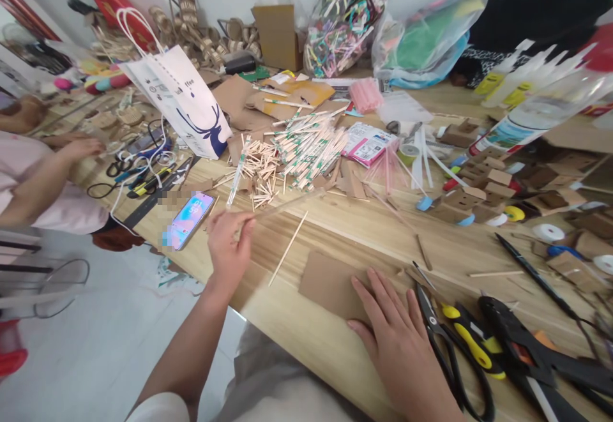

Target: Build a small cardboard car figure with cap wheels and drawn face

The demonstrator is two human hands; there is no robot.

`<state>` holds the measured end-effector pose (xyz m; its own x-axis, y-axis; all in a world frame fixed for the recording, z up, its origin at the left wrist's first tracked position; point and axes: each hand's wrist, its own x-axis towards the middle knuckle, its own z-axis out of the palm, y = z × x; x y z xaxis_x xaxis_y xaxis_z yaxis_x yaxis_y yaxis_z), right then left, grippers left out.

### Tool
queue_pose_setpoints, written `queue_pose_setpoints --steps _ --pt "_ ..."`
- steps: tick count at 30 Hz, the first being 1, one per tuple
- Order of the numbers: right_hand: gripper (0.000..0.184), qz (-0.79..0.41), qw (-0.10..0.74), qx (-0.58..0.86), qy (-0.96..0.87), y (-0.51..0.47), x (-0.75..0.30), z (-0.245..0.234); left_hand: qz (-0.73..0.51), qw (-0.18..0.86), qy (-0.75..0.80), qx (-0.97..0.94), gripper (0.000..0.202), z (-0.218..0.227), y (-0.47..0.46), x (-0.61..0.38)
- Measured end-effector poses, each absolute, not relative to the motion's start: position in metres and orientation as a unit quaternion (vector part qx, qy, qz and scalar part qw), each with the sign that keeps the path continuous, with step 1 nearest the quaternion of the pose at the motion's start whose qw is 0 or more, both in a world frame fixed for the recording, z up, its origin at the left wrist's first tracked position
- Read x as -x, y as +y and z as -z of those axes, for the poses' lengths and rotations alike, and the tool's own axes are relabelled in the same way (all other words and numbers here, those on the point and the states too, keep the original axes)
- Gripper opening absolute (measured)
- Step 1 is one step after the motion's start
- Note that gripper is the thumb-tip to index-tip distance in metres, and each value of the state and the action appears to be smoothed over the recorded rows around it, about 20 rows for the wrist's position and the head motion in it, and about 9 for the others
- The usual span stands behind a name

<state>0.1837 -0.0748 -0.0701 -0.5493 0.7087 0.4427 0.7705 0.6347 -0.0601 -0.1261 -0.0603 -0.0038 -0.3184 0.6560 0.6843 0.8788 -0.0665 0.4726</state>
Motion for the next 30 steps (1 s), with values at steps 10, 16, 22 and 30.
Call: queue_pose_setpoints --steps 10,16,22,30 --pt "0.024 -0.016 0.389 0.331 -0.86 -0.089 -0.184 -0.004 0.385 -0.332 -0.61 0.607 0.018 0.002 -0.089 0.054" --pt "0.025 0.027 0.298 0.314 -0.901 -0.08 -0.175 -0.007 0.312 -0.32 -0.548 0.707 0.02 -0.009 -0.094 0.043" --pt "0.031 0.039 0.273 0.379 -0.883 -0.068 -0.189 -0.002 0.362 -0.17 -0.584 0.706 0.028 -0.008 -0.102 0.062" --pt "0.032 0.025 0.249 0.478 -0.842 -0.064 -0.208 0.008 0.213 -0.113 -0.484 0.841 0.044 0.027 -0.12 0.059"
